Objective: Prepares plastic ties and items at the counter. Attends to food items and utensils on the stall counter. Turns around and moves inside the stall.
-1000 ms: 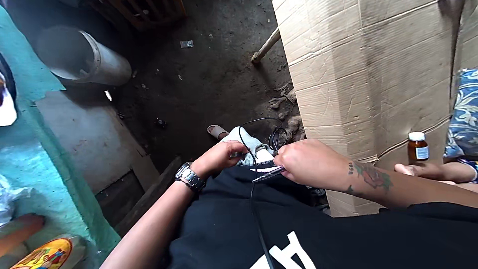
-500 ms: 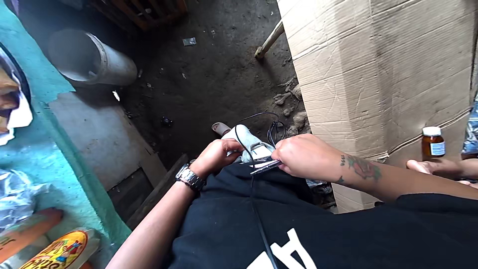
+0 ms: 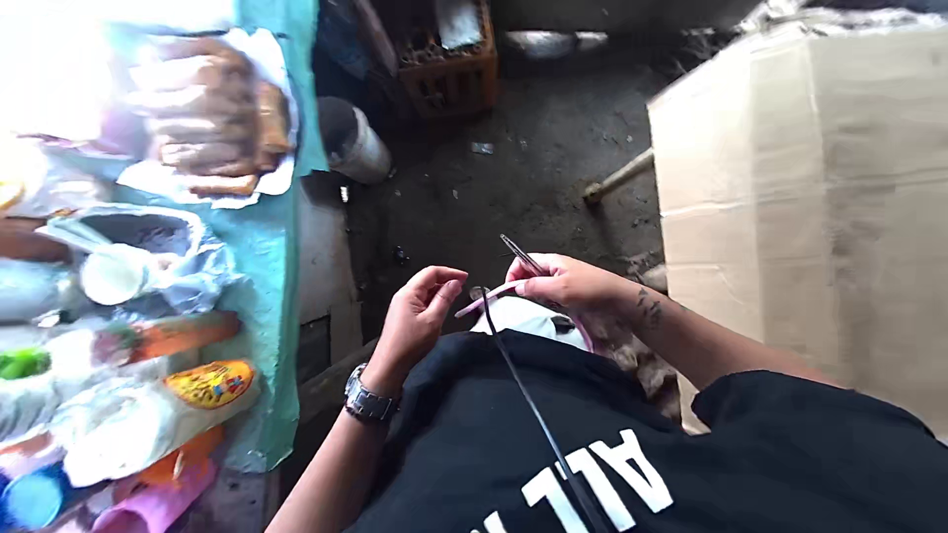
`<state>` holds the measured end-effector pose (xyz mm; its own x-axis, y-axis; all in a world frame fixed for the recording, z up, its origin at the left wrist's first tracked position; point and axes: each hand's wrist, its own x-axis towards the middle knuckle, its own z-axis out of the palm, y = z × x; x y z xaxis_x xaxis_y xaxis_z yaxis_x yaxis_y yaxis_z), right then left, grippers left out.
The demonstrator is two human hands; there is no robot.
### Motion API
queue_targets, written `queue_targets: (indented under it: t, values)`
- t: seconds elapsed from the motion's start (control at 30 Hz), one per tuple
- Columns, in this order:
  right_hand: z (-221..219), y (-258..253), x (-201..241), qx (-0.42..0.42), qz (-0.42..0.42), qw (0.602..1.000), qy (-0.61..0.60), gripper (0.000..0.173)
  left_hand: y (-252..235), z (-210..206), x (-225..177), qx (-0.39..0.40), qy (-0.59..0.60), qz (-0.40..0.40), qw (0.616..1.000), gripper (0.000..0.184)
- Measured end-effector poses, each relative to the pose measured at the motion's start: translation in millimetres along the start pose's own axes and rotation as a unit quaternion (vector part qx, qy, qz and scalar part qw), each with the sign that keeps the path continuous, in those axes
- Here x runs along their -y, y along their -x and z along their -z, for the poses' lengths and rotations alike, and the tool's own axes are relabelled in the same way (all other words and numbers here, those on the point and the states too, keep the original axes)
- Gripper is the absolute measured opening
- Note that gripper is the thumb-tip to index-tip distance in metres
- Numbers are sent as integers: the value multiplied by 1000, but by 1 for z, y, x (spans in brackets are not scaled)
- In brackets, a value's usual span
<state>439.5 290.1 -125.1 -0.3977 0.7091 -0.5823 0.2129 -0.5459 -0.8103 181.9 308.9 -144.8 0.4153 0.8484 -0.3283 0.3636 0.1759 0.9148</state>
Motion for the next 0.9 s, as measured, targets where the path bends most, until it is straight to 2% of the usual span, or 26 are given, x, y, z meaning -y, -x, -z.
queue_targets:
  t: [0.07,0.13,0.23,0.3,0.37,0.4,0.47,0.53,0.6,0.7,0.8,0.9]
  values:
    - [-17,-23,28,47,83,989,110,14,17,11,-13,-21,25,-29,999,26]
    - [-32,-41,56,105,168,940,276,18,36,20,-17,-27,18,-56,998,28]
    - [-49,-55,102,191,200,857,435,20,73,35,-12,-66,-23,-73,995,22]
    - [-57,-59,128,151,219,840,473,23,101,49,-4,-79,-43,-61,994,22]
    - [-74,-60,147,20,269,871,411,27,131,60,5,-124,-36,-41,991,22]
    - [-89,-61,155,-35,292,882,369,27,145,64,9,-175,-22,-46,983,21]
    - [-129,-56,167,-68,323,882,337,31,170,67,11,-278,37,-103,954,19]
    - [-181,-47,170,-31,339,870,356,35,188,66,4,-326,119,-190,918,21]
    - [-237,-37,158,26,358,861,360,36,201,62,-3,-354,176,-230,889,30]
    - [-298,-33,134,89,353,896,256,37,219,58,4,-401,242,-243,849,31]
    - [-326,-29,121,125,274,952,56,26,240,60,28,-402,162,-254,864,47]
    - [-345,-18,110,155,205,966,-3,17,251,52,41,-440,128,-208,864,46]
